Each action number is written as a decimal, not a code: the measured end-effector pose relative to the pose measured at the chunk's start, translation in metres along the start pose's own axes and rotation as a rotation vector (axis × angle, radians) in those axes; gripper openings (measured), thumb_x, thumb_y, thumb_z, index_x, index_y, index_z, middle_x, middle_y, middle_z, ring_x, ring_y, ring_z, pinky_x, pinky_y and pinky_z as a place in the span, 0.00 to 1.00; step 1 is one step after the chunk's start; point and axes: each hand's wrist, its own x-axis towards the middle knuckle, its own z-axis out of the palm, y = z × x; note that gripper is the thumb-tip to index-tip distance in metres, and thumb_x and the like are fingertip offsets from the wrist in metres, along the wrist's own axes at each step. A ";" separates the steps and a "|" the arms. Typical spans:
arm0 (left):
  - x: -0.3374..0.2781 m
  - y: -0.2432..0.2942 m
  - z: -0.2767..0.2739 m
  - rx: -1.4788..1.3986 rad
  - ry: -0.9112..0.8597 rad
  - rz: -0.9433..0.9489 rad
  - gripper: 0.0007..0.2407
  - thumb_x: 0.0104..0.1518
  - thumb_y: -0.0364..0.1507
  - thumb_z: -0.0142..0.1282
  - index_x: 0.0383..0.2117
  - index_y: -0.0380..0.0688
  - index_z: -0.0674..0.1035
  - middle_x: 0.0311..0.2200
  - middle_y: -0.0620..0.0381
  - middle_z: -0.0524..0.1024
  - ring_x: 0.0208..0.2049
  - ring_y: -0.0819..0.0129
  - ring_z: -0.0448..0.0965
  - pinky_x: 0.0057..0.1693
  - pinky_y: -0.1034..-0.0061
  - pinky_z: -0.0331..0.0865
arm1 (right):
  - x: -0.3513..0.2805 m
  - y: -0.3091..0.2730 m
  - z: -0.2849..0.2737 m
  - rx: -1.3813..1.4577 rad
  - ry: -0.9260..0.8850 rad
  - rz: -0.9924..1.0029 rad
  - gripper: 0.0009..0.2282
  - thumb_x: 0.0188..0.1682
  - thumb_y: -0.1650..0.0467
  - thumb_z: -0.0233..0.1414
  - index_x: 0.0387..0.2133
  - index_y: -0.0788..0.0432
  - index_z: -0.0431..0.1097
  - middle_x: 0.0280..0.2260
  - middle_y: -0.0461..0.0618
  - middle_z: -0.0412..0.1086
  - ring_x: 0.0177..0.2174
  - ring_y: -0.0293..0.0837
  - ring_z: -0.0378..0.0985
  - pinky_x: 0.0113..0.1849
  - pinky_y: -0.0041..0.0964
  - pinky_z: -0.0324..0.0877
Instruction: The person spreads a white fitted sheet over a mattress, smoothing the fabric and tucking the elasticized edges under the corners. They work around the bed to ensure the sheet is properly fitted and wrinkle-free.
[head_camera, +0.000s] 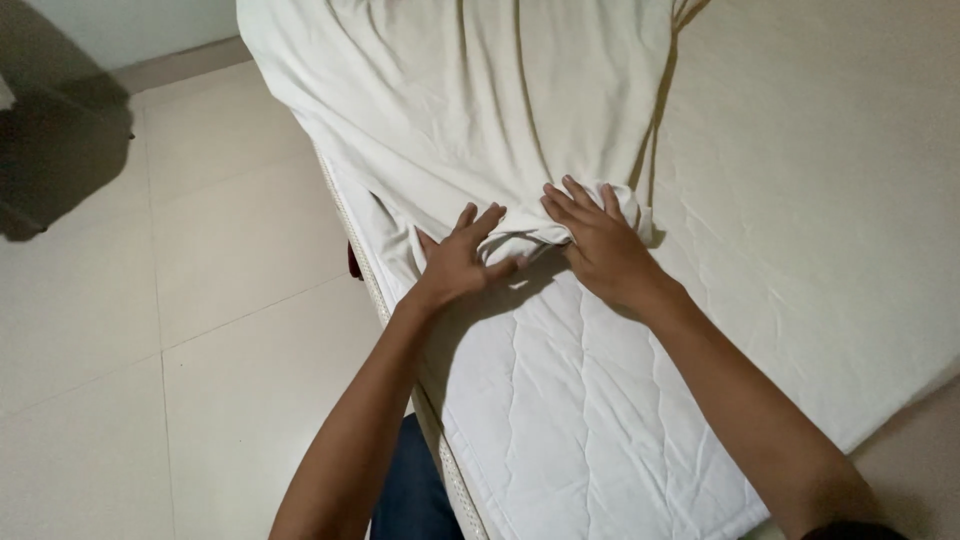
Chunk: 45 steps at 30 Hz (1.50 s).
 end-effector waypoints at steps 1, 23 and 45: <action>-0.002 0.002 0.004 0.002 0.004 0.003 0.35 0.54 0.53 0.49 0.68 0.50 0.63 0.69 0.58 0.62 0.74 0.56 0.43 0.64 0.30 0.10 | -0.006 0.000 -0.004 -0.002 0.004 -0.002 0.27 0.49 0.76 0.44 0.66 0.59 0.56 0.70 0.47 0.50 0.70 0.46 0.42 0.67 0.55 0.32; -0.154 0.035 0.039 0.222 -0.008 0.197 0.26 0.61 0.25 0.51 0.68 0.49 0.62 0.70 0.57 0.61 0.73 0.57 0.52 0.74 0.49 0.37 | -0.161 -0.043 -0.061 0.080 -0.450 0.466 0.24 0.52 0.69 0.48 0.64 0.37 0.62 0.70 0.26 0.47 0.71 0.42 0.31 0.69 0.47 0.33; -0.164 0.093 0.087 0.320 0.269 0.055 0.37 0.52 0.42 0.59 0.69 0.41 0.60 0.69 0.45 0.60 0.72 0.51 0.53 0.73 0.45 0.35 | -0.144 -0.018 0.021 -0.188 -0.264 -0.072 0.35 0.48 0.63 0.50 0.70 0.53 0.43 0.71 0.57 0.41 0.69 0.53 0.40 0.65 0.56 0.38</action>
